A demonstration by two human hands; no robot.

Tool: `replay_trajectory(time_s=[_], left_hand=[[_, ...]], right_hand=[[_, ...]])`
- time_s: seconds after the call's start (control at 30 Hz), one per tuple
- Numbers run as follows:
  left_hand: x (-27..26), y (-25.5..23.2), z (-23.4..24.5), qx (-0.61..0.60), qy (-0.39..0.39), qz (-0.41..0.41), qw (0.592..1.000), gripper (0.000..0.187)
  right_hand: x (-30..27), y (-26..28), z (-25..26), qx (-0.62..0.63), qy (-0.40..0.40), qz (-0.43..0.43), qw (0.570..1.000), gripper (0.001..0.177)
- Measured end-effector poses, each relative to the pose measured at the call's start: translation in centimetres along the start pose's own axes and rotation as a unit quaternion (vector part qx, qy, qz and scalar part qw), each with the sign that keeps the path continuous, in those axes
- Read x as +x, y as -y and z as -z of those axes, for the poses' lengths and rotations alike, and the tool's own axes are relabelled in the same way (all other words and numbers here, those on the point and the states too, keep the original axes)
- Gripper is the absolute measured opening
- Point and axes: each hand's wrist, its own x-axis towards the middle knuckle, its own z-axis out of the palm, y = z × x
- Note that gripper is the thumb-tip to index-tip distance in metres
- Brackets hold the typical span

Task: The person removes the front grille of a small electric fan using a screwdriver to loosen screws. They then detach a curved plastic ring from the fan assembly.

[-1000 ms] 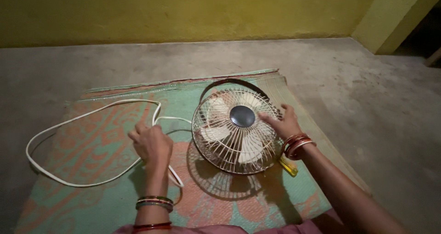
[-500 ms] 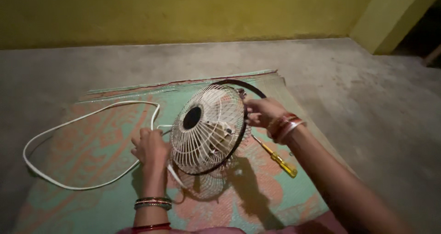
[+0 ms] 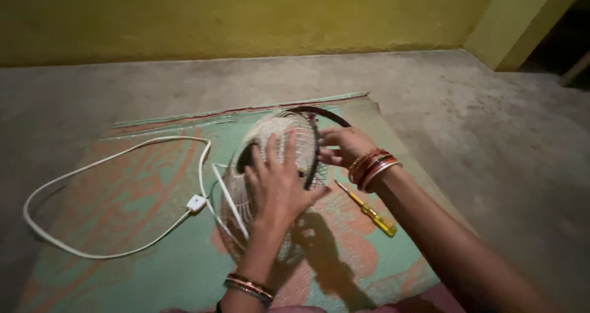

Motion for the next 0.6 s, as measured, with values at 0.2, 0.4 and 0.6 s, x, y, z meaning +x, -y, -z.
replay_trajectory(time_s=[0.2, 0.4, 0.6], left_hand=[[2.5, 1.7, 2.1, -0.054, 0.011, 0.085, 0.995, 0.107], [4.1, 5.3, 4.6, -0.149, -0.057, 0.145, 0.977, 0.098], [4.9, 5.1, 2.9, -0.126, -0.073, 0.146, 0.978, 0.096]], right_hand=[[0.7, 1.7, 0.3, -0.041, 0.097, 0.023, 0.994, 0.034], [3.7, 1.4, 4.5, -0.075, 0.015, 0.005, 0.997, 0.033], [11.5, -3.2, 8.0, -0.153, -0.052, -0.016, 0.987, 0.026]])
